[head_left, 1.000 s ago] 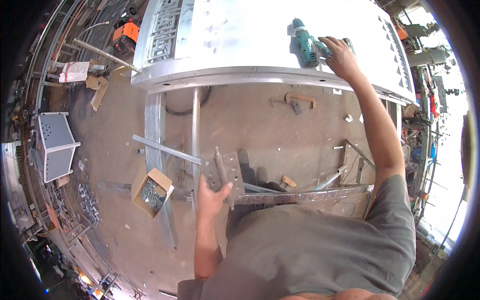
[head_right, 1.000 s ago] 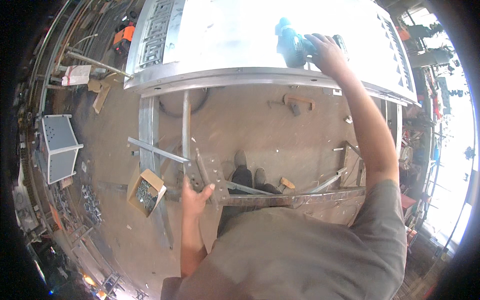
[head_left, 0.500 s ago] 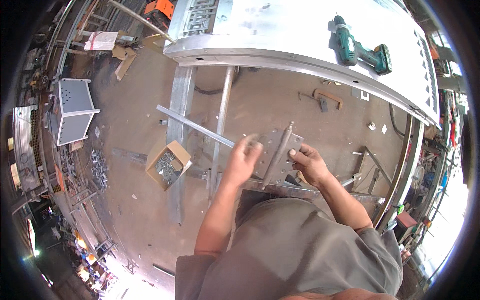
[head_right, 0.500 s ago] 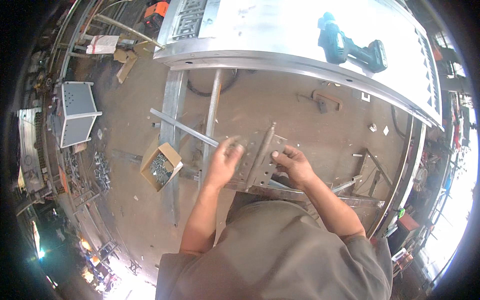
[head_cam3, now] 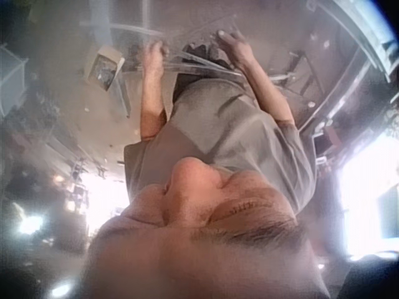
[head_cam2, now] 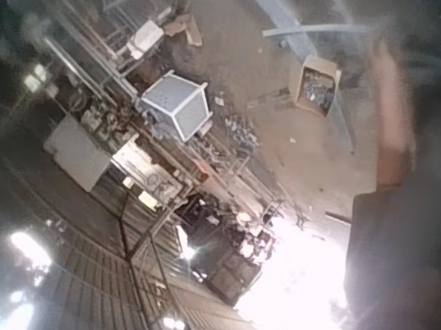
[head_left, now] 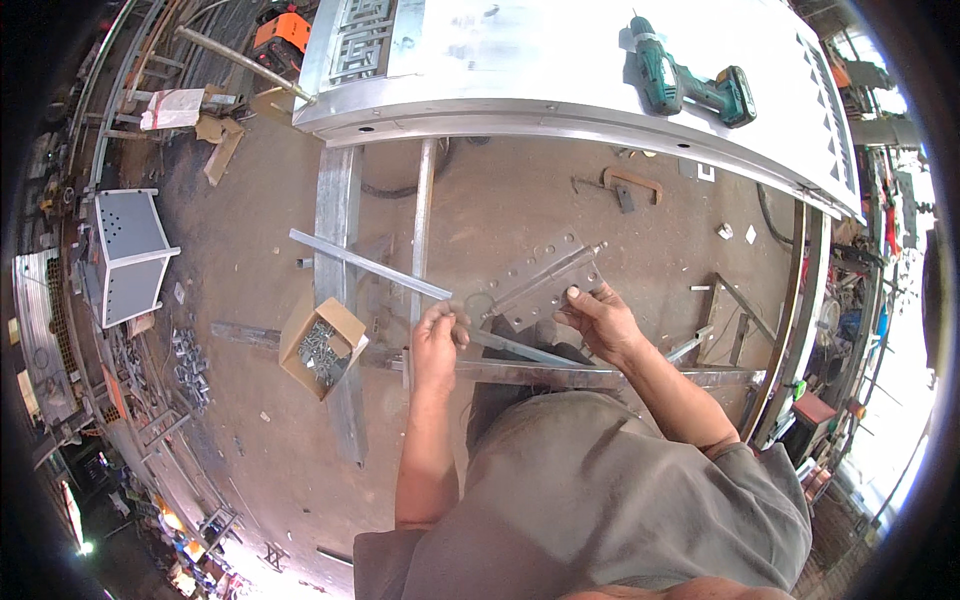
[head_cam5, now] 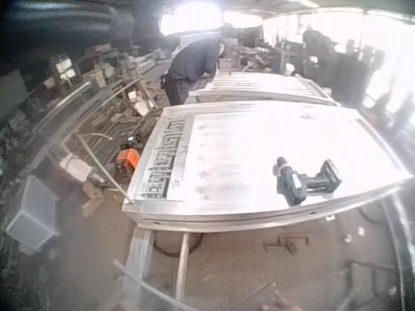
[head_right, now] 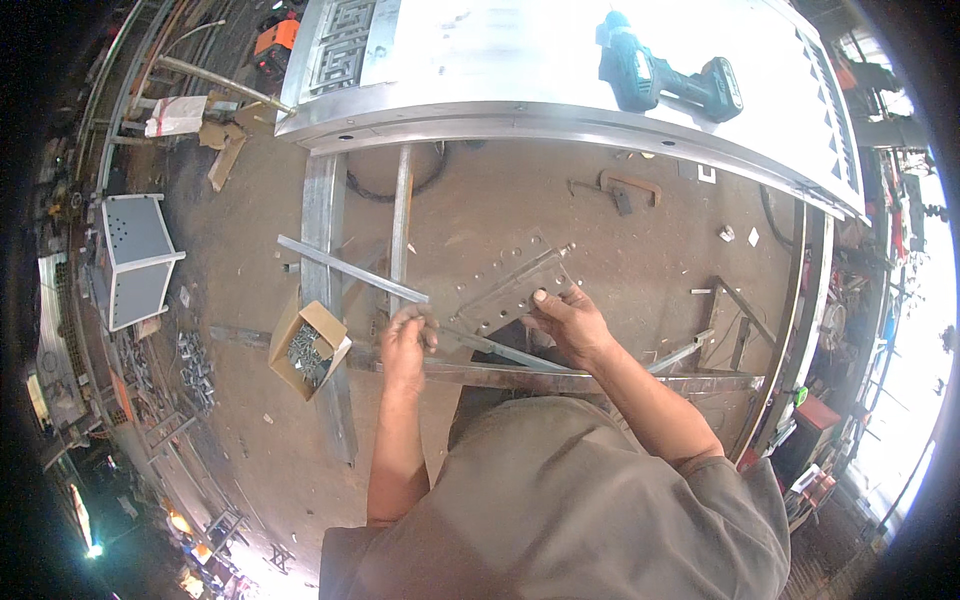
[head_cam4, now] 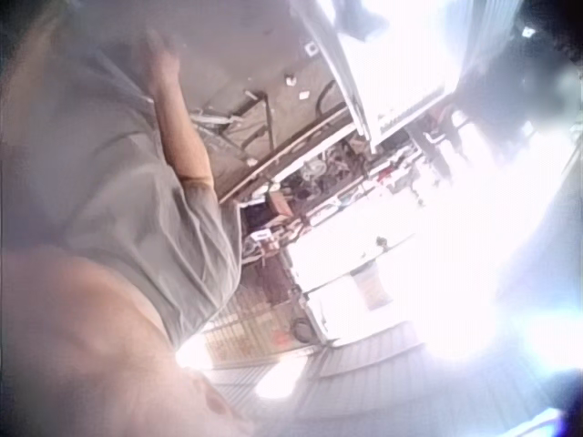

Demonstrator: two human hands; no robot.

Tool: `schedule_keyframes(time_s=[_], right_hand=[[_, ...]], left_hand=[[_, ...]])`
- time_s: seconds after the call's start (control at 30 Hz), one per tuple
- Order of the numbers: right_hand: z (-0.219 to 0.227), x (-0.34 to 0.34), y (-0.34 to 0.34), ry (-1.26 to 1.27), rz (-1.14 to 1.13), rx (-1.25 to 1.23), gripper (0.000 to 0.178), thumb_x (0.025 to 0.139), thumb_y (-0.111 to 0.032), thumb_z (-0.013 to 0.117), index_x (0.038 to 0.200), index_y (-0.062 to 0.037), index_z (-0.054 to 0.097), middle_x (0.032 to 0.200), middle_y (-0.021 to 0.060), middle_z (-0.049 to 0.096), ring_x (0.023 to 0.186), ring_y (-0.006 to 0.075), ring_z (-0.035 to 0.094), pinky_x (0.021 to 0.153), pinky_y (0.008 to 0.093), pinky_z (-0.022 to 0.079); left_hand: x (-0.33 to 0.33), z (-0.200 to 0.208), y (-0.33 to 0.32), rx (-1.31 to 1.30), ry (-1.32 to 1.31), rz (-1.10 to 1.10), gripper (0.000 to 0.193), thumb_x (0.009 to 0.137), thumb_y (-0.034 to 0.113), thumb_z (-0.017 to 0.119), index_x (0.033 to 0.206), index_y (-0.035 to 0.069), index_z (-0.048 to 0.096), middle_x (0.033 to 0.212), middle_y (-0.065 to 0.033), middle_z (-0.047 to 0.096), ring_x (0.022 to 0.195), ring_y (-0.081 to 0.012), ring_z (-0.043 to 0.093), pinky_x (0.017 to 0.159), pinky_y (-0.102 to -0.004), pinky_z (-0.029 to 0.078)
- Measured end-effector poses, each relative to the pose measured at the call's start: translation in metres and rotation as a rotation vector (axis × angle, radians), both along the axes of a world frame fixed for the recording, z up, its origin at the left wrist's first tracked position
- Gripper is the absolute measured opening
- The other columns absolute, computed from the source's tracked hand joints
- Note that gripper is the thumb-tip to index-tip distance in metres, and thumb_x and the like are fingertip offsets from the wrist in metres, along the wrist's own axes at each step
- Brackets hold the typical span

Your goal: The person aligns a metal hinge onto a large metal frame and uses a cordless drill to fasten it with screws. They handle the hinge, frame, and drill throughout the process.

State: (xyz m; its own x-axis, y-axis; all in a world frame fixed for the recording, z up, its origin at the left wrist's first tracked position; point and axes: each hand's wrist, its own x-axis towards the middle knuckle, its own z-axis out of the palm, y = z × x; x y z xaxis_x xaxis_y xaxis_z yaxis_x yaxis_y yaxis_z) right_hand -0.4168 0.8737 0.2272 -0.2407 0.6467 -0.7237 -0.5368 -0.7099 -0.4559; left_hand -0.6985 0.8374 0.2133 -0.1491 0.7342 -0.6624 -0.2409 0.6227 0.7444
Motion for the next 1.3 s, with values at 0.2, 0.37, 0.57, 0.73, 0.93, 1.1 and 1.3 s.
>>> schedule_keyframes(time_s=[0.2, 0.37, 0.57, 0.73, 0.93, 1.1, 1.3], right_hand=[[0.013, -0.002, 0.003, 0.124, 0.001, 0.138, 0.03, 0.101, -0.011, 0.065, 0.131, -0.0111, 0.061, 0.122, 0.0056, 0.068, 0.111, 0.0192, 0.067, 0.096, 0.0386, 0.058], [0.019, -0.005, -0.001, 0.154, 0.005, 0.13, 0.034, 0.1, -0.008, 0.066, 0.134, -0.0098, 0.059, 0.125, 0.0065, 0.067, 0.113, 0.0197, 0.066, 0.095, 0.0391, 0.058], [0.007, 0.008, 0.031, -0.139, 0.24, 0.274, 0.044, 0.099, -0.012, 0.07, 0.138, -0.0016, 0.053, 0.121, 0.0068, 0.068, 0.109, 0.0202, 0.066, 0.094, 0.0373, 0.056], [-0.01, 0.001, 0.078, -0.357, 0.39, 0.401, 0.035, 0.099, -0.017, 0.071, 0.13, -0.0033, 0.062, 0.104, 0.0034, 0.068, 0.096, 0.0138, 0.065, 0.086, 0.0328, 0.055], [-0.07, -0.023, 0.159, -0.5, 0.311, 0.683, 0.018, 0.102, -0.015, 0.066, 0.116, -0.003, 0.066, 0.095, 0.0013, 0.069, 0.091, 0.0103, 0.064, 0.086, 0.0292, 0.054], [-0.132, -0.04, 0.22, -0.651, 0.09, 0.906, 0.023, 0.1, -0.012, 0.065, 0.12, -0.0011, 0.067, 0.102, 0.0088, 0.074, 0.095, 0.0148, 0.069, 0.086, 0.0311, 0.055], [-0.171, -0.061, 0.238, -0.79, -0.144, 0.963, 0.021, 0.095, -0.016, 0.072, 0.114, -0.0058, 0.072, 0.094, 0.0053, 0.075, 0.087, 0.011, 0.065, 0.079, 0.0312, 0.054]], left_hand=[[0.027, 0.02, 0.015, 0.051, -0.305, 0.136, 0.037, 0.102, 0.018, 0.06, 0.133, -0.001, 0.061, 0.111, -0.0071, 0.07, 0.094, -0.0151, 0.064, 0.081, -0.0295, 0.051], [0.05, 0.041, 0.022, 0.198, -0.314, 0.022, 0.032, 0.102, 0.023, 0.067, 0.126, 0.003, 0.064, 0.111, -0.0035, 0.069, 0.096, -0.0133, 0.063, 0.084, -0.0297, 0.051], [0.021, 0.035, 0.053, 0.258, -0.027, -0.079, 0.018, 0.101, 0.02, 0.069, 0.112, 0.005, 0.069, 0.101, 0.002, 0.066, 0.091, -0.0079, 0.059, 0.085, -0.0255, 0.05], [-0.001, 0.017, 0.116, 0.337, 0.056, -0.105, 0.021, 0.101, 0.021, 0.07, 0.115, 0.005, 0.07, 0.103, 0.0021, 0.068, 0.096, -0.0078, 0.06, 0.09, -0.0263, 0.049], [-0.022, -0.016, 0.198, 0.501, 0.478, -0.266, 0.026, 0.101, 0.023, 0.07, 0.116, 0.002, 0.071, 0.109, 0.0003, 0.071, 0.102, -0.0101, 0.061, 0.093, -0.0276, 0.048], [-0.033, -0.054, 0.259, 0.601, 0.768, -0.369, 0.039, 0.1, 0.029, 0.071, 0.122, -0.003, 0.071, 0.108, -0.004, 0.073, 0.101, -0.0114, 0.062, 0.093, -0.0289, 0.048], [-0.036, -0.087, 0.288, 0.928, 0.918, -0.243, 0.039, 0.1, 0.027, 0.073, 0.124, -0.003, 0.071, 0.101, -0.006, 0.073, 0.094, -0.0114, 0.065, 0.087, -0.0275, 0.051]])
